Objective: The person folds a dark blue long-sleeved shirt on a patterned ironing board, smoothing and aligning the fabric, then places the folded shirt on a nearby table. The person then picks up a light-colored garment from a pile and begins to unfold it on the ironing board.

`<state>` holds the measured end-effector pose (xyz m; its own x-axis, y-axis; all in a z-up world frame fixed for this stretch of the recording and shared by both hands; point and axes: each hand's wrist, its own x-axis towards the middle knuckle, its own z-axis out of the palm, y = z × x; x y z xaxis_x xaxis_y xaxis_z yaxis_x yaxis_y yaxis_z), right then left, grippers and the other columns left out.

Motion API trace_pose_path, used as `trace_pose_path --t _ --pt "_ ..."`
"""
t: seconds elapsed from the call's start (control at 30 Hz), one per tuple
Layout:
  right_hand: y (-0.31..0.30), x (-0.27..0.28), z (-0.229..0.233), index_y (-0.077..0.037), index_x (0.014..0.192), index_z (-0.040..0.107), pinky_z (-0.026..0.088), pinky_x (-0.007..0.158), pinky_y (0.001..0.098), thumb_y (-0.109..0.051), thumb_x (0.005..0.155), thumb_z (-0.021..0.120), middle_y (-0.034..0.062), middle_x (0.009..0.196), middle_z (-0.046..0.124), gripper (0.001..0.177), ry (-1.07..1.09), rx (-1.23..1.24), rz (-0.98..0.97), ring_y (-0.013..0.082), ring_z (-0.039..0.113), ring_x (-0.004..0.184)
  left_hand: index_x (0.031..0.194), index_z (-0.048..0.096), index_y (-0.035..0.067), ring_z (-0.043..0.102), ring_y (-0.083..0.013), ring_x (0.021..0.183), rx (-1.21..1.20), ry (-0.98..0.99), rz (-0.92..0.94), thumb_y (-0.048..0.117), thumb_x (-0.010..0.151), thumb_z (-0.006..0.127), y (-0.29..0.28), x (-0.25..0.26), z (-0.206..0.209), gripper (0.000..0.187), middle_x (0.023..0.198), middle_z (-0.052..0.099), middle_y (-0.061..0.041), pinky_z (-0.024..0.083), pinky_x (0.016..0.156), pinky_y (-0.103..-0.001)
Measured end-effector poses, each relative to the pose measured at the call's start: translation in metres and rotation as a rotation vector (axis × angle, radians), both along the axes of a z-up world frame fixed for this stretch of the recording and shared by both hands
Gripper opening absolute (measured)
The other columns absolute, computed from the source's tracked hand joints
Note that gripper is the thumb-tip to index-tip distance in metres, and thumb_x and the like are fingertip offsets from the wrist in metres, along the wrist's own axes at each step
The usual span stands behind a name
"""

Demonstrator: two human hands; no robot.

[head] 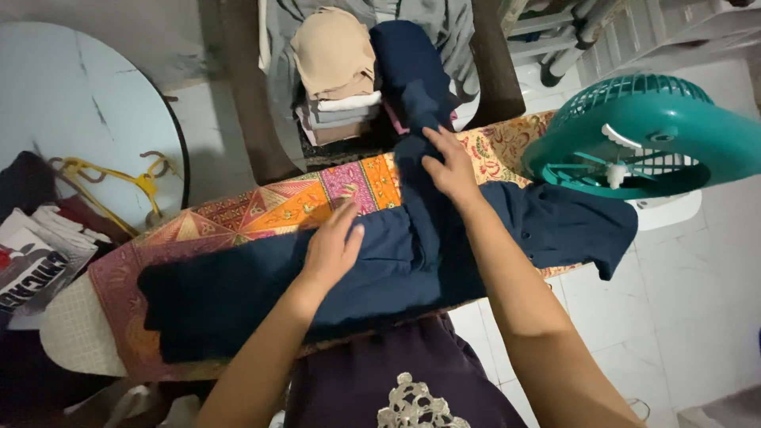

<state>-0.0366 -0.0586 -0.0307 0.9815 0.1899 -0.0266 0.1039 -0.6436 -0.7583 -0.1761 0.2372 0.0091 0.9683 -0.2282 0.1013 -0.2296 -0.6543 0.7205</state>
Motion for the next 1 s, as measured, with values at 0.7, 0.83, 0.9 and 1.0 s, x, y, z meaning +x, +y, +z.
trace_pose_path --t 0.7,0.83,0.9,1.0 --pt "-0.128 -0.121 0.056 -0.012 0.127 0.068 0.024 0.113 0.0795 -0.031 0.075 0.071 0.0180 0.134 0.069 0.056 0.381 -0.425 0.389 0.0425 0.057 0.133 0.157 0.045 0.016 0.061 -0.0640 0.106 -1.279 1.378 0.298 0.005 0.078 0.064 0.001 -0.059 0.112 0.082 0.145 0.056 -0.025 0.052 0.079 -0.078" --pt "-0.131 -0.138 0.060 -0.016 0.112 0.071 0.030 0.106 0.0732 -0.018 0.062 0.075 -0.0024 0.129 0.067 0.050 0.272 -0.505 0.373 0.0261 0.059 0.123 0.143 0.043 -0.010 0.073 -0.0402 0.079 -1.573 1.043 -0.247 0.016 0.084 0.088 0.019 -0.106 0.181 0.079 0.108 0.069 -0.030 0.057 0.074 -0.043" --pt "-0.135 -0.140 0.056 -0.013 0.092 0.075 0.027 0.111 0.0766 -0.006 0.052 0.063 -0.0012 0.134 0.066 0.042 0.279 -0.432 0.364 0.0262 0.056 0.130 0.123 0.075 -0.001 0.069 -0.0235 0.117 -0.889 0.895 0.059 0.006 0.073 0.077 0.036 -0.143 0.207 0.051 0.136 0.073 -0.012 0.049 0.102 -0.036" --pt "-0.139 -0.134 0.075 -0.012 0.084 0.076 0.032 0.103 0.0629 -0.010 0.054 0.061 -0.0057 0.131 0.070 0.034 0.316 -0.448 0.463 0.0223 0.055 0.133 0.079 0.070 0.000 0.083 -0.0287 0.055 -0.909 0.765 0.092 0.012 0.085 0.072 0.007 -0.124 0.297 0.013 0.060 0.080 -0.019 0.068 0.062 -0.037"
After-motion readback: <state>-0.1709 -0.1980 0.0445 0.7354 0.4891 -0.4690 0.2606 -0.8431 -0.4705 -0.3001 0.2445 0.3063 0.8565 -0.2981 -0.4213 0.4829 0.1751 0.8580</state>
